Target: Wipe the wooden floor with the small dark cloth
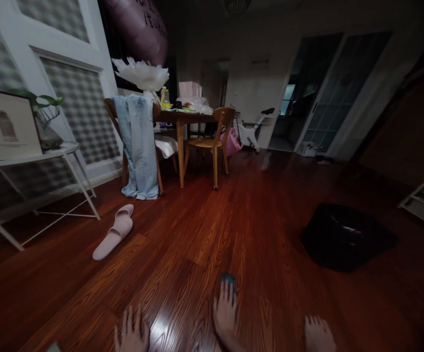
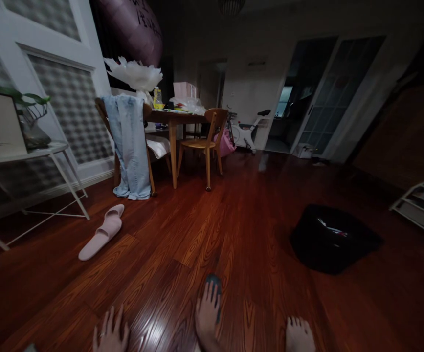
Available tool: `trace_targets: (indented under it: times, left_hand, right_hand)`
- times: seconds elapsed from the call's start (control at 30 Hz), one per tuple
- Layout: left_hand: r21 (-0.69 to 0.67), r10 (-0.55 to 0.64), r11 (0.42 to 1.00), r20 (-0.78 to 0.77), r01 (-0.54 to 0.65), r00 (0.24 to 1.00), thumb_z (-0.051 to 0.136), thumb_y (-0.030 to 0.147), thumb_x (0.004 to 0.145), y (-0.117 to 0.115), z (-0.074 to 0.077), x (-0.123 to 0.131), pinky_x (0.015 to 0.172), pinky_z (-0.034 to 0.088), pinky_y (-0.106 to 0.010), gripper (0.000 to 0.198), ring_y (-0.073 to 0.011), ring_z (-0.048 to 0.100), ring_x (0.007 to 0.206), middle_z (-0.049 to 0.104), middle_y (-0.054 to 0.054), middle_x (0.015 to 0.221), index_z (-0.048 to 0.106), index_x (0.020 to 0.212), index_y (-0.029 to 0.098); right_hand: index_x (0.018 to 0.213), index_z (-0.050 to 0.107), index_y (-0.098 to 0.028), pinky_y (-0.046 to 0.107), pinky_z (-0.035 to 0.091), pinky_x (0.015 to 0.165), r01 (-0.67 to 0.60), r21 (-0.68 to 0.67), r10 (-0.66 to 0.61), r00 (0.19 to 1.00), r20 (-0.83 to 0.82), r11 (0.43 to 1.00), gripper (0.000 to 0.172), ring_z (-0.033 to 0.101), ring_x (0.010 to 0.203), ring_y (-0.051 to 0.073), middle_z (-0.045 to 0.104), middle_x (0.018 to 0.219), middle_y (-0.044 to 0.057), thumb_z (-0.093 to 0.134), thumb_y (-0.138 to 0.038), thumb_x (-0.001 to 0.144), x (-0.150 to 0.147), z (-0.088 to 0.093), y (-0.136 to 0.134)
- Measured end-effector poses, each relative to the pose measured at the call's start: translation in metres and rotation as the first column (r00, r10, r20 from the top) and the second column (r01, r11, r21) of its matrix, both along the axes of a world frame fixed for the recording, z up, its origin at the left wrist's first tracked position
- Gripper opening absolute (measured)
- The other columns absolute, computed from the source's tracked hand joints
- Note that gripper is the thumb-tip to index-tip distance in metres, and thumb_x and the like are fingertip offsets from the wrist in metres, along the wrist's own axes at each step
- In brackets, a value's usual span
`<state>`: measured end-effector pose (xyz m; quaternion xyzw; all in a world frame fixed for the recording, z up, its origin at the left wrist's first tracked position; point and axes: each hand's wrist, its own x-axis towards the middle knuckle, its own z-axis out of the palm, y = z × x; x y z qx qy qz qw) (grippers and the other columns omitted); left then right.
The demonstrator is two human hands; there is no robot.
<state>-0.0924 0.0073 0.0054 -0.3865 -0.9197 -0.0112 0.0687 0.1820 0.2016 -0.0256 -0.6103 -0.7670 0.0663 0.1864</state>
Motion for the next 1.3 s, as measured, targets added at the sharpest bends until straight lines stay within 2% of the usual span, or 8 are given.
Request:
trace_targets:
  times: [0.13, 0.3, 0.43, 0.5, 0.6, 0.77, 1.07, 1.3]
  left_hand:
    - [-0.025, -0.026, 0.999, -0.015, 0.025, 1.000, 0.036, 0.030, 0.091, -0.001, 0.001, 0.000, 0.128, 0.024, -0.058, 0.063, -0.0277, 0.040, 0.152, 0.047, -0.012, 0.163, 0.048, 0.152, 0.021]
    - [-0.009, -0.003, 1.000, -0.020, 0.003, 1.000, 0.029, 0.033, 0.096, 0.000, 0.004, 0.003, 0.128, 0.024, -0.056, 0.061, -0.0269, 0.038, 0.154, 0.044, -0.013, 0.165, 0.046, 0.153, 0.019]
    - [0.051, -0.022, 0.998, 0.003, 0.021, 1.000, 0.029, 0.035, 0.097, -0.001, 0.005, 0.005, 0.129, 0.022, -0.056, 0.061, -0.0271, 0.036, 0.155, 0.043, -0.014, 0.166, 0.046, 0.153, 0.018]
    - [0.079, -0.019, 0.997, 0.015, 0.018, 1.000, 0.031, 0.036, 0.096, -0.002, 0.005, 0.005, 0.129, 0.021, -0.056, 0.061, -0.0272, 0.036, 0.155, 0.044, -0.013, 0.165, 0.046, 0.153, 0.019]
    - [0.098, -0.005, 0.995, 0.024, 0.002, 1.000, 0.031, 0.036, 0.096, -0.003, 0.006, 0.006, 0.129, 0.021, -0.055, 0.060, -0.0267, 0.037, 0.154, 0.047, -0.011, 0.164, 0.047, 0.153, 0.022]
    - [0.115, 0.007, 0.993, 0.046, -0.012, 0.999, 0.030, 0.035, 0.095, -0.003, 0.003, 0.007, 0.130, 0.020, -0.055, 0.061, -0.0270, 0.037, 0.154, 0.045, -0.012, 0.165, 0.046, 0.152, 0.020]
    - [0.127, 0.001, 0.992, 0.046, -0.007, 0.999, 0.034, 0.037, 0.095, -0.003, -0.005, 0.002, 0.130, 0.020, -0.054, 0.061, -0.0264, 0.036, 0.155, 0.046, -0.010, 0.164, 0.045, 0.153, 0.022]
    - [0.063, -0.008, 0.998, 0.024, 0.007, 1.000, 0.035, 0.036, 0.095, -0.003, 0.000, 0.003, 0.129, 0.023, -0.056, 0.061, -0.0267, 0.036, 0.155, 0.046, -0.010, 0.165, 0.045, 0.153, 0.024]
  right_hand:
    - [0.161, 0.038, -0.024, 0.060, 0.033, 0.124, -0.387, -0.123, 0.388, 0.922, -0.023, 0.914, 0.067, 0.031, 0.155, 0.035, 0.034, 0.167, 0.008, 0.046, -0.034, 0.095, -0.050, -0.014, -0.055]
    - [0.161, 0.035, -0.035, 0.048, 0.047, 0.116, -0.799, -0.105, 0.804, 0.594, 0.019, 0.592, 0.060, 0.048, 0.146, 0.025, 0.047, 0.160, 0.003, 0.039, -0.024, 0.102, -0.093, -0.019, -0.104]
    - [0.160, 0.036, -0.036, 0.042, 0.040, 0.123, -0.931, -0.069, 0.931, 0.363, -0.044, 0.360, 0.058, 0.042, 0.150, 0.021, 0.046, 0.162, -0.001, 0.047, -0.042, 0.104, -0.080, 0.020, -0.089]
    - [0.162, 0.033, -0.034, 0.044, 0.031, 0.128, -0.903, -0.090, 0.899, 0.429, -0.090, 0.421, 0.067, 0.033, 0.155, 0.023, 0.037, 0.167, -0.002, 0.053, -0.045, 0.099, -0.062, 0.044, -0.065]
    - [0.162, 0.034, -0.029, 0.045, 0.025, 0.130, -0.695, -0.179, 0.699, 0.713, -0.051, 0.696, 0.066, 0.026, 0.158, 0.022, 0.030, 0.170, 0.001, 0.046, -0.029, 0.097, -0.033, 0.067, -0.022]
    - [0.158, 0.044, -0.020, 0.050, 0.027, 0.129, -0.304, -0.143, 0.317, 0.945, 0.079, 0.942, 0.061, 0.030, 0.157, 0.025, 0.035, 0.167, 0.006, 0.035, -0.025, 0.098, 0.012, 0.057, 0.029]
    - [0.158, 0.042, -0.011, 0.058, 0.013, 0.131, -0.068, -0.130, 0.071, 0.997, 0.024, 0.989, 0.064, 0.025, 0.158, 0.034, 0.033, 0.168, 0.012, 0.033, -0.034, 0.099, -0.017, 0.028, -0.013]
    - [0.163, 0.029, -0.034, 0.044, 0.017, 0.132, -0.594, -0.056, 0.593, 0.805, -0.021, 0.803, 0.076, 0.027, 0.157, 0.029, 0.025, 0.169, -0.004, 0.048, -0.041, 0.090, -0.067, -0.004, -0.095]
